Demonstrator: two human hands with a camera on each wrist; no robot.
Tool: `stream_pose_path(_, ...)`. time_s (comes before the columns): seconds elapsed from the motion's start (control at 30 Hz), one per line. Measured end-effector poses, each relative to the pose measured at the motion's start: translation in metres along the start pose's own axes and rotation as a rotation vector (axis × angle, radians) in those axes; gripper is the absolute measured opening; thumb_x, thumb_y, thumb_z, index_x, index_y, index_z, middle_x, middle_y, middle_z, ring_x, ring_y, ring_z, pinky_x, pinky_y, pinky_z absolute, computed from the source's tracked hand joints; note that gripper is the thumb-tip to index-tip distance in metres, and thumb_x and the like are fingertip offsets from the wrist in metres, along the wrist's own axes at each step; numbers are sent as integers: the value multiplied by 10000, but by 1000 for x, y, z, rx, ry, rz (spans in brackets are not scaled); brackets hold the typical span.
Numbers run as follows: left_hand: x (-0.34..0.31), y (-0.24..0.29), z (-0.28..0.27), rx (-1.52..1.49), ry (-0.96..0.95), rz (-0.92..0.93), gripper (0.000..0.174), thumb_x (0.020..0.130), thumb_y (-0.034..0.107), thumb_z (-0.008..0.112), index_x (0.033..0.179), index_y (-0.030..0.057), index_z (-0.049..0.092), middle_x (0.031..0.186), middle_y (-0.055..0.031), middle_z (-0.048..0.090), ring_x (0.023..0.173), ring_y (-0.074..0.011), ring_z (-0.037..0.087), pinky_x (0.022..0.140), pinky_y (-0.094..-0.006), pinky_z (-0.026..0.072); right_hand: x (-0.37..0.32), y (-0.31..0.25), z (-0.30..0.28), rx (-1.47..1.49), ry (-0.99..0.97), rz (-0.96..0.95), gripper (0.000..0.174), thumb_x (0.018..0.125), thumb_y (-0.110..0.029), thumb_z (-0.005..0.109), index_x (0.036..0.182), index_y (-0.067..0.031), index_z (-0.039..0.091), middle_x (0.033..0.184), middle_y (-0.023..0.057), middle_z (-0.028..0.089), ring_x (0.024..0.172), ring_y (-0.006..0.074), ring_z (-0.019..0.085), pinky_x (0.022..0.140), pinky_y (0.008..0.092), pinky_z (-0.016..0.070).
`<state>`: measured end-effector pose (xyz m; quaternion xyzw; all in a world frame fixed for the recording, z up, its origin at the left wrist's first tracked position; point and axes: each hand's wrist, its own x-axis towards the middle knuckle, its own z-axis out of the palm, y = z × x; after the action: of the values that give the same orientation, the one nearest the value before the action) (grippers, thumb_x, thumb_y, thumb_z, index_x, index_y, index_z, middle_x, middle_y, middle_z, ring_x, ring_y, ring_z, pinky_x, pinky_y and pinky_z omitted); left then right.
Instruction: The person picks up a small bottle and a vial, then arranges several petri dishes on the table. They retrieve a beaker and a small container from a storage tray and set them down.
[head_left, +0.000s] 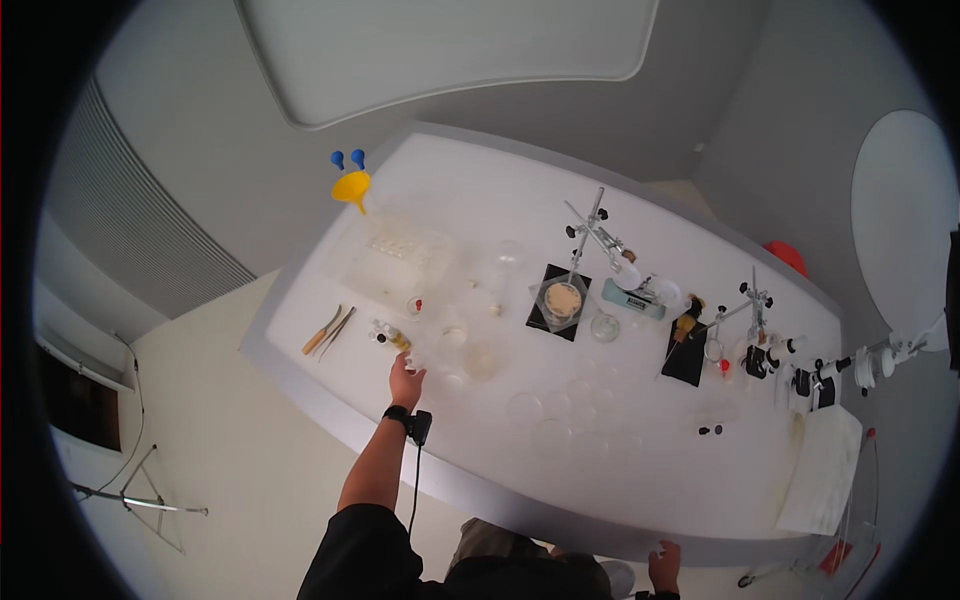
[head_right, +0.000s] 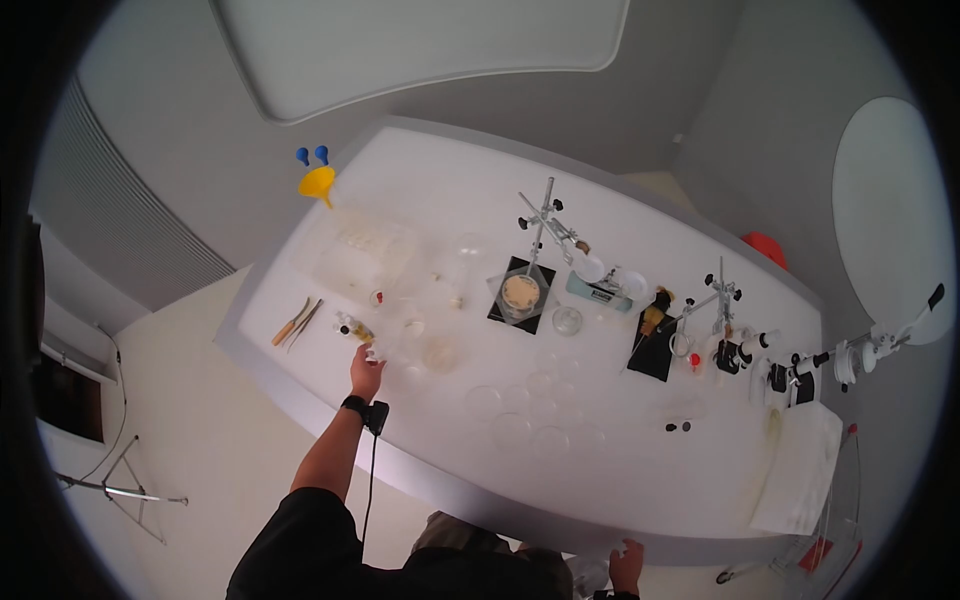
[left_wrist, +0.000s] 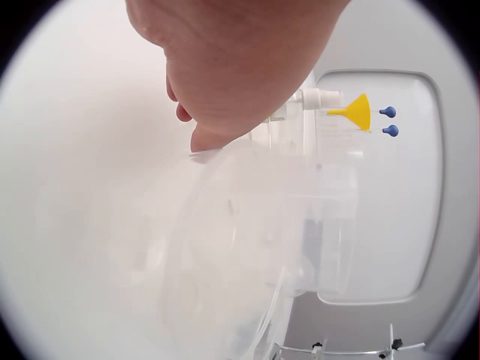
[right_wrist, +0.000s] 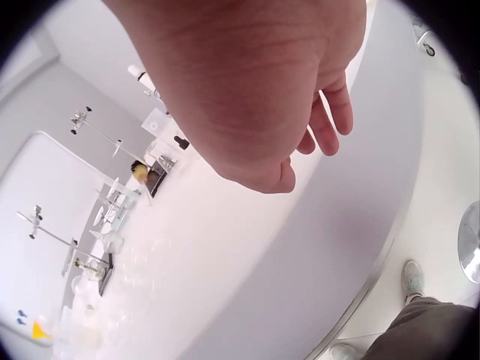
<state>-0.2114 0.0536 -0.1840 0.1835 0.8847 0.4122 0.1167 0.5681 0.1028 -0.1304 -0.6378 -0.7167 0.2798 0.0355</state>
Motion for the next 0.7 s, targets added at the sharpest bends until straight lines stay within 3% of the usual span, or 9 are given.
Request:
stream_pose_path(0.23, -2, -11, -2, -30, -85, 47, 731, 789, 48, 782, 1455, 88, 484, 1194, -159, 680, 912, -255, 683, 839, -374, 566, -11, 4, 1, 15, -3, -3, 416, 800, -128, 713, 1184, -1, 617, 1141, 192, 584, 921, 322, 638, 829, 427, 537)
stream_pose_path(0.33, -8, -43, 3, 91, -38, 71, 716, 828, 41, 723, 1489, 58, 448, 1249, -176, 642, 956, -293, 676, 866, -390, 565, -11, 12, -3, 4, 3, -27, 393, 796, -137, 699, 1162, -14, 629, 1156, 215, 576, 992, 378, 610, 881, 450, 530)
stream_pose_path(0.4, -14, -75, 6, 92, -20, 47, 704, 833, 43, 719, 1485, 64, 452, 1344, -196, 524, 1121, -320, 600, 937, -394, 538, -7, 5, -13, 23, -65, 55, 411, 806, -163, 702, 1183, -20, 628, 1152, 218, 589, 1065, 400, 591, 937, 472, 511)
stream_pose_path(0.47, -37, -80, -5, 58, 37, 36, 659, 840, 4, 699, 1458, 61, 475, 1358, -167, 522, 1134, -294, 576, 948, -386, 524, -7, 13, -13, 57, -19, 18, 422, 817, -197, 693, 1198, -26, 629, 1151, 212, 608, 1131, 401, 578, 990, 484, 486)
stream_pose_path(0.53, -53, -113, -11, 69, 63, 38, 630, 849, -23, 663, 1447, 47, 477, 1373, -157, 520, 1167, -299, 559, 942, -378, 510, -2, 25, -10, -61, 35, -126, 429, 841, -250, 682, 1199, -17, 642, 1195, 216, 616, 1094, 390, 603, 978, 461, 496)
stream_pose_path(0.67, -119, -131, -28, 91, 61, 2, 584, 886, 1, 589, 1453, -4, 450, 1419, -198, 489, 1279, -327, 494, 1022, -419, 453, 8, 34, -23, -21, -27, -18, 420, 863, -270, 661, 1219, -49, 635, 1197, 194, 626, 1162, 388, 579, 1010, 477, 478)
stream_pose_path(0.7, -139, -131, -30, 58, 85, -21, 637, 870, 93, 691, 1447, -20, 446, 1411, -219, 499, 1297, -362, 489, 1042, -446, 441, 11, 38, -27, -43, -2, -54, 404, 866, -254, 646, 1222, -65, 629, 1179, 186, 623, 1138, 380, 593, 978, 478, 499)
